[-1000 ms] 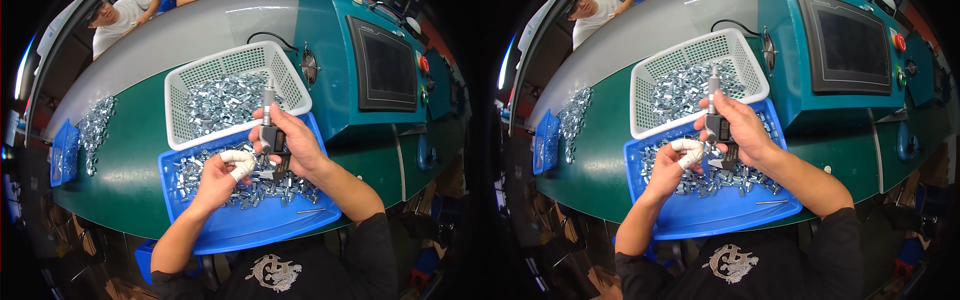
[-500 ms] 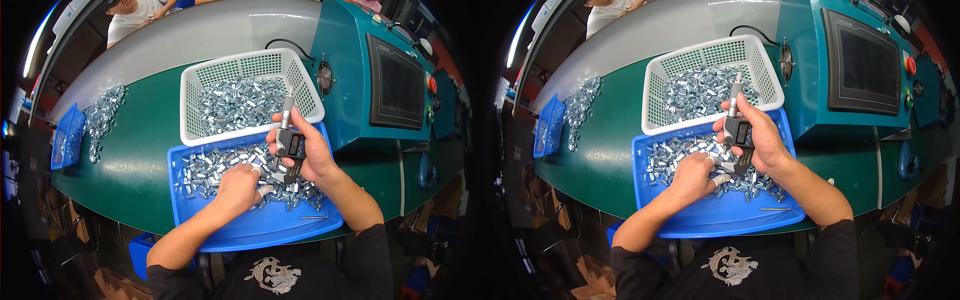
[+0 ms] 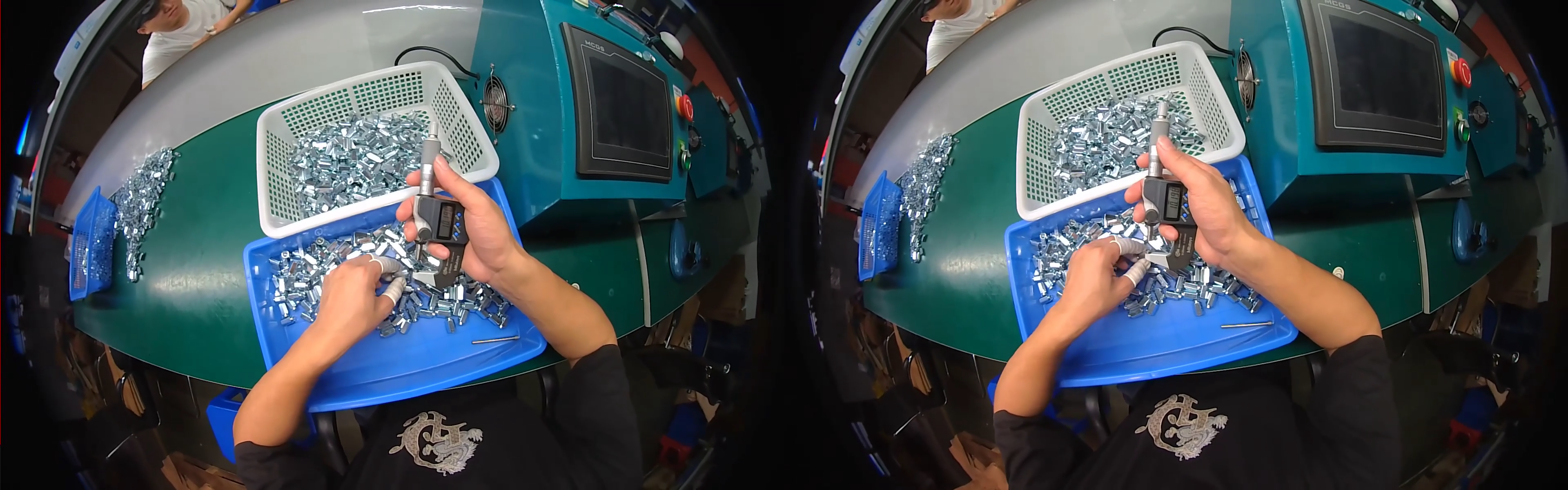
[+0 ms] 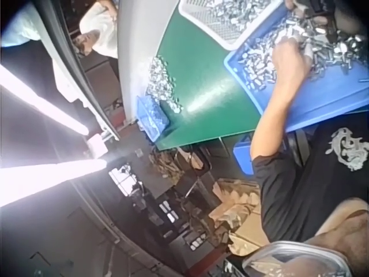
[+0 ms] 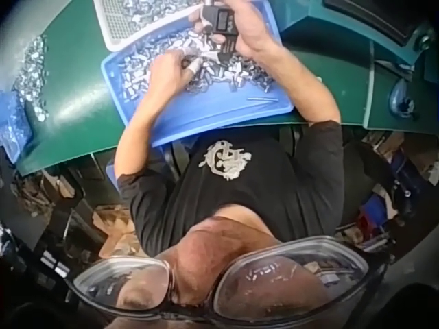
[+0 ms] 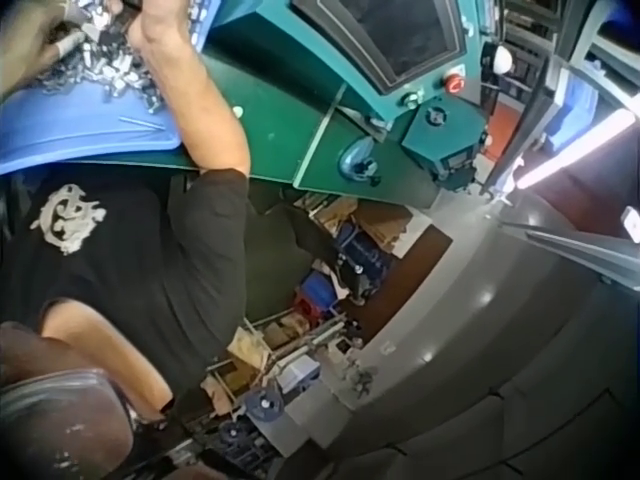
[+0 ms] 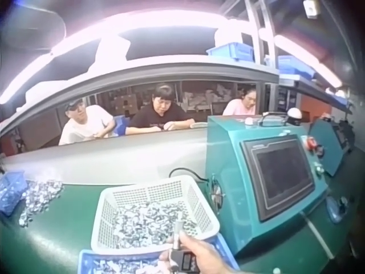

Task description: Using a digital caliper to measure the dimensions of small metal hardware parts at an inspection station.

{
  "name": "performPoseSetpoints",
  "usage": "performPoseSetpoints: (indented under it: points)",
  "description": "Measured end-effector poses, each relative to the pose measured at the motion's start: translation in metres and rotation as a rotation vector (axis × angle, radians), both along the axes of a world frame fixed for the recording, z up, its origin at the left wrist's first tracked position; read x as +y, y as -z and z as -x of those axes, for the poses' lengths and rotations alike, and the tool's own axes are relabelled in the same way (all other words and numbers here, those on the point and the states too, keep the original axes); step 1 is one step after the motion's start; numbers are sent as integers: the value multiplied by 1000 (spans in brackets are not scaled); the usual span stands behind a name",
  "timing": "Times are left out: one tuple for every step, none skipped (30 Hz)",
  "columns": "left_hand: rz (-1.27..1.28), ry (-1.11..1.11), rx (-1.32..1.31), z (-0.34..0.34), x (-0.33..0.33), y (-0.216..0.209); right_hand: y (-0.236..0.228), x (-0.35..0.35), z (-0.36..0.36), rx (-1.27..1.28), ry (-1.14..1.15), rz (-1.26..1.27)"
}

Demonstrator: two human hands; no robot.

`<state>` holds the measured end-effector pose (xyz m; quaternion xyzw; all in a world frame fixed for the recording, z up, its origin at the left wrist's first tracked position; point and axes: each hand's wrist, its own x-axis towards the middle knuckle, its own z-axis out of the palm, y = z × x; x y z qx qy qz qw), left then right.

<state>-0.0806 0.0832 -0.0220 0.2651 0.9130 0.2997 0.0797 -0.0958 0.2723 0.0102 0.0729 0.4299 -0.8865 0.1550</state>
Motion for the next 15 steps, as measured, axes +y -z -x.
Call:
performPoseSetpoints:
  points:
    - [-22, -31, 19, 0, -2, 0, -1, 0, -2, 9, -5, 5]
    - [-52, -41, 13, 1, -4, 0, -1, -1, -2, -12, 2, 13]
    - [-132, -65, -70, 1, -3, -4, -1, 0, -3, -32, 9, 22]
    - [-137, -80, -68, 2, -2, -8, 1, 1, -2, -35, 10, 57]
    - [-143, -93, -66, 2, -2, -12, 2, 2, -4, -30, 23, 43]
    - [-248, -101, -90, 4, -5, -3, 1, 2, -4, -39, 27, 26]
    - [-296, -112, -190, 5, -7, -3, 0, 1, -4, -47, 33, 9]
    - [-372, -133, -295, 4, -8, -2, -1, 1, -5, -49, 33, 13]
    - [-448, -151, -400, 3, -8, -2, -1, 0, -5, -48, 33, 9]
    - [-430, -149, -385, 3, -7, -6, 1, 1, -5, -51, 27, 12]
    - [-470, -169, -393, -1, -4, -15, 2, 1, -5, -56, 22, 13]
    - [-479, -166, -400, 0, -5, -13, 2, 0, -4, -46, 23, 16]
    - [-488, -163, -408, 1, -6, -10, 1, -1, -4, -44, 20, 16]
    - [-490, -159, -402, 1, -6, -6, 0, -1, -4, -43, 19, 13]
    - [-602, -164, -446, 1, -5, -2, -1, -1, -4, -37, 21, 11]
